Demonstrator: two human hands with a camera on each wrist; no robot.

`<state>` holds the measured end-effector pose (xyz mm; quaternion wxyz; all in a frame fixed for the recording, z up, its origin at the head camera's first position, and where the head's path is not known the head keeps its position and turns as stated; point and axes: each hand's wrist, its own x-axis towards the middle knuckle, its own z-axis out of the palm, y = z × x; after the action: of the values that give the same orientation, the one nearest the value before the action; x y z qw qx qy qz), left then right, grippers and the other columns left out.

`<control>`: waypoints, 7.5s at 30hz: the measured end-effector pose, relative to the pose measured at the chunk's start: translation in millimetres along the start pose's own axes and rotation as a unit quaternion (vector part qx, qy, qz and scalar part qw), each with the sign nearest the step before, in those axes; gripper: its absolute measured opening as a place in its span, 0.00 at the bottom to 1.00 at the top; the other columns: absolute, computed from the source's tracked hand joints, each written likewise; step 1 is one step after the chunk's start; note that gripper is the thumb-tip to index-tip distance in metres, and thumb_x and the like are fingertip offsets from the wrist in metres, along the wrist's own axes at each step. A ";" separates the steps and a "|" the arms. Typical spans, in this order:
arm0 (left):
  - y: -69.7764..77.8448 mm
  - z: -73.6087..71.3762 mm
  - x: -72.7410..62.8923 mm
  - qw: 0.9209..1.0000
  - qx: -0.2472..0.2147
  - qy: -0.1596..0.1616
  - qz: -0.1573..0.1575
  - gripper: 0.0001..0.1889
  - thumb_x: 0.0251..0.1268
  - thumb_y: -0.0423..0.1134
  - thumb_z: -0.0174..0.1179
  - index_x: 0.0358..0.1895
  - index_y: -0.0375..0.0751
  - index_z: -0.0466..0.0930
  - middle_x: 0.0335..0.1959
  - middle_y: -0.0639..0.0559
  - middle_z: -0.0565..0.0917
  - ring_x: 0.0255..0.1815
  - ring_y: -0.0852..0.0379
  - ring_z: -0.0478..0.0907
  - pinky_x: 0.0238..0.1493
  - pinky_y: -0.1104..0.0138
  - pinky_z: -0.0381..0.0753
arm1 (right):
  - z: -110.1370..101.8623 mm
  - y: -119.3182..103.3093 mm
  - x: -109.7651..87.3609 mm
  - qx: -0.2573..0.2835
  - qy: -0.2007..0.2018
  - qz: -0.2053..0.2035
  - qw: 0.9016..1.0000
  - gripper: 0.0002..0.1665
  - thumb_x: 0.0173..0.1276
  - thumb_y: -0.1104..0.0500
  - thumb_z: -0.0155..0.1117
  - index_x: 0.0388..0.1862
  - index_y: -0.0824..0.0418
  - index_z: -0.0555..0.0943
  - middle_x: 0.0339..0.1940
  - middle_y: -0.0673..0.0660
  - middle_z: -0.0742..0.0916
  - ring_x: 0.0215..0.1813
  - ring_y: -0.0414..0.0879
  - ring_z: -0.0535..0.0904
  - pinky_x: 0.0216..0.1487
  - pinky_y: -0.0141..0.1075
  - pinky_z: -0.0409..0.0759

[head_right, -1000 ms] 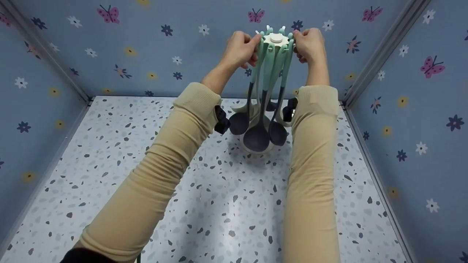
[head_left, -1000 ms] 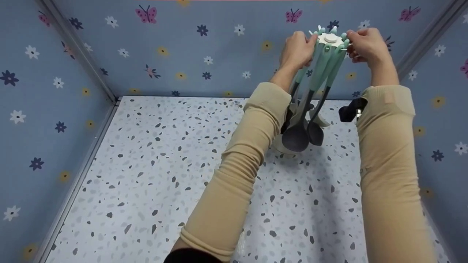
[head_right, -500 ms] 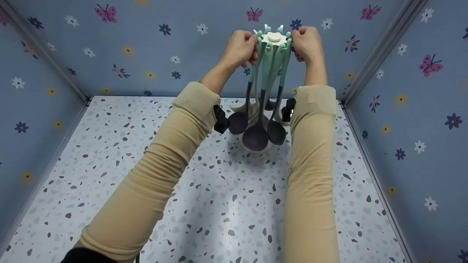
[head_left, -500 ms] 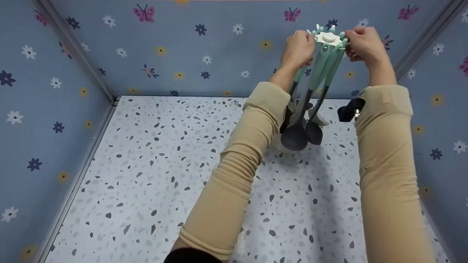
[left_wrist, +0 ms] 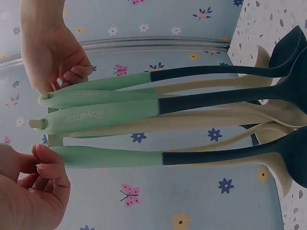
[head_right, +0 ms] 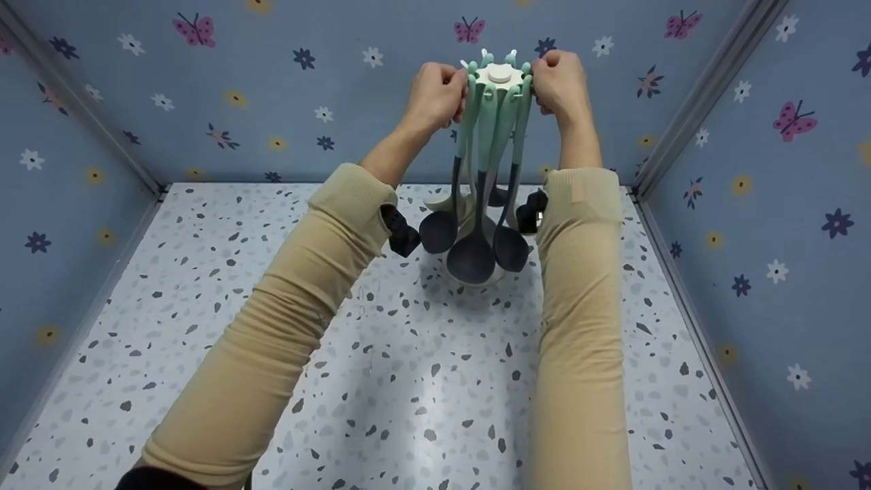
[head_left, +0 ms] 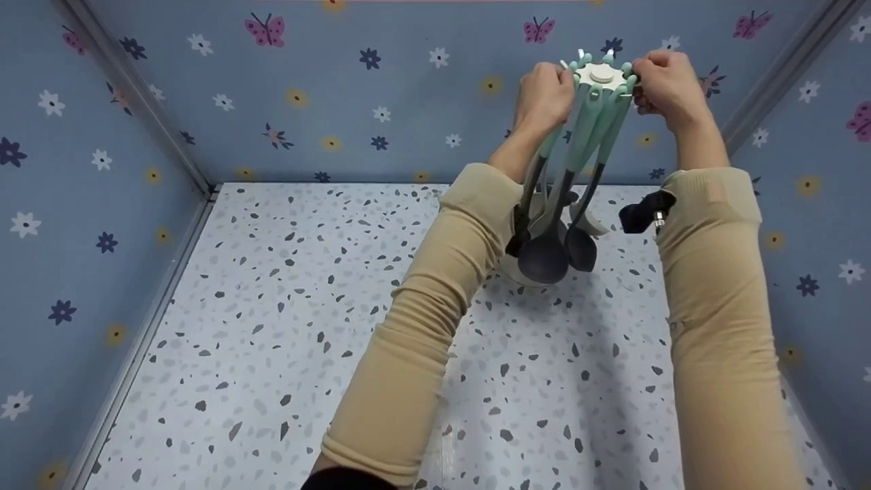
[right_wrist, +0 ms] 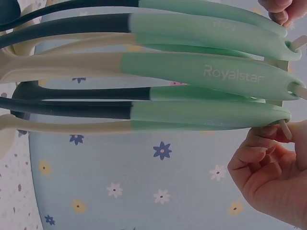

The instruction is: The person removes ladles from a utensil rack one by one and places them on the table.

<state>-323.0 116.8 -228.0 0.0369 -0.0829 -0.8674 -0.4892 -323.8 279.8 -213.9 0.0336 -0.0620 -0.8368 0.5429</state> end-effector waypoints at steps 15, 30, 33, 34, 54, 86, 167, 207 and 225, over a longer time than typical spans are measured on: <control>-11.2 -3.6 -15.7 0.996 -0.024 0.062 0.054 0.21 0.69 0.36 0.39 0.13 0.44 0.58 0.11 0.56 0.60 0.13 0.65 0.58 0.17 0.75 0.56 | 13.4 0.8 -2.5 0.061 0.041 -0.015 0.997 0.13 0.69 0.58 0.46 0.24 0.60 0.69 0.23 0.52 0.70 0.21 0.41 0.64 0.19 0.27 0.63; -23.2 -23.1 -24.1 0.994 -0.045 0.070 0.075 0.20 0.68 0.35 0.40 0.13 0.44 0.57 0.12 0.55 0.60 0.13 0.65 0.57 0.17 0.74 0.55 | 34.2 -0.7 -9.2 0.080 0.051 -0.039 0.995 0.15 0.67 0.62 0.46 0.19 0.61 0.68 0.18 0.52 0.70 0.19 0.40 0.63 0.18 0.27 0.63; -27.0 -30.1 -26.3 0.992 -0.050 0.079 0.084 0.21 0.67 0.33 0.41 0.12 0.44 0.56 0.10 0.55 0.58 0.12 0.65 0.55 0.17 0.74 0.53 | 41.0 -2.1 -11.6 0.088 0.046 -0.049 0.994 0.16 0.67 0.63 0.46 0.17 0.61 0.67 0.17 0.52 0.69 0.18 0.41 0.62 0.18 0.27 0.61; -28.6 -32.6 -27.1 0.992 -0.051 0.082 0.086 0.22 0.67 0.33 0.41 0.11 0.44 0.56 0.10 0.55 0.58 0.12 0.65 0.55 0.17 0.74 0.53 | 43.3 -2.8 -12.5 0.087 0.043 -0.053 0.994 0.16 0.67 0.63 0.46 0.17 0.61 0.67 0.17 0.52 0.69 0.18 0.41 0.62 0.18 0.28 0.61; -53.8 -77.6 -48.5 0.990 -0.069 0.106 0.065 0.22 0.67 0.34 0.44 0.11 0.44 0.59 0.11 0.55 0.60 0.14 0.63 0.58 0.18 0.73 0.56 | 87.1 -12.8 -29.1 0.113 0.001 -0.101 0.988 0.17 0.67 0.63 0.48 0.17 0.61 0.70 0.16 0.52 0.72 0.17 0.40 0.62 0.16 0.27 0.60; -79.8 -113.6 -63.8 0.986 -0.123 0.106 0.034 0.19 0.68 0.36 0.45 0.14 0.43 0.65 0.14 0.54 0.65 0.17 0.61 0.61 0.19 0.72 0.60 | 121.6 -17.4 -43.5 0.195 -0.066 -0.162 0.965 0.18 0.66 0.66 0.48 0.15 0.61 0.68 0.11 0.52 0.68 0.14 0.40 0.59 0.13 0.27 0.55; -98.0 -106.9 -66.8 0.951 -0.148 0.157 0.220 0.08 0.60 0.32 0.56 0.38 0.30 0.80 0.34 0.44 0.80 0.35 0.56 0.78 0.36 0.71 0.77 | 129.9 68.8 -84.4 0.105 0.005 -0.295 0.950 0.10 0.65 0.69 0.51 0.31 0.80 0.72 0.24 0.70 0.78 0.20 0.44 0.71 0.19 0.30 0.72; -95.1 -108.0 -72.7 0.954 -0.147 0.155 0.210 0.09 0.60 0.32 0.56 0.39 0.29 0.80 0.35 0.43 0.80 0.37 0.56 0.78 0.36 0.71 0.77 | 175.2 149.9 -60.6 0.110 -0.121 -0.268 0.949 0.14 0.58 0.74 0.57 0.45 0.77 0.74 0.40 0.69 0.81 0.41 0.48 0.79 0.43 0.34 0.76; -86.5 -111.4 -79.0 0.956 -0.142 0.152 0.207 0.09 0.60 0.30 0.55 0.39 0.27 0.79 0.35 0.41 0.80 0.37 0.54 0.78 0.37 0.71 0.77 | 172.5 147.4 -61.6 0.115 -0.096 -0.288 0.946 0.09 0.58 0.76 0.56 0.38 0.81 0.75 0.33 0.71 0.81 0.36 0.67 0.76 0.38 0.32 0.78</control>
<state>-262.8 -30.9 -254.6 0.2566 -0.1895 -0.7369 -0.5961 -274.2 174.5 -418.2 0.1150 0.2387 -0.7502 0.6058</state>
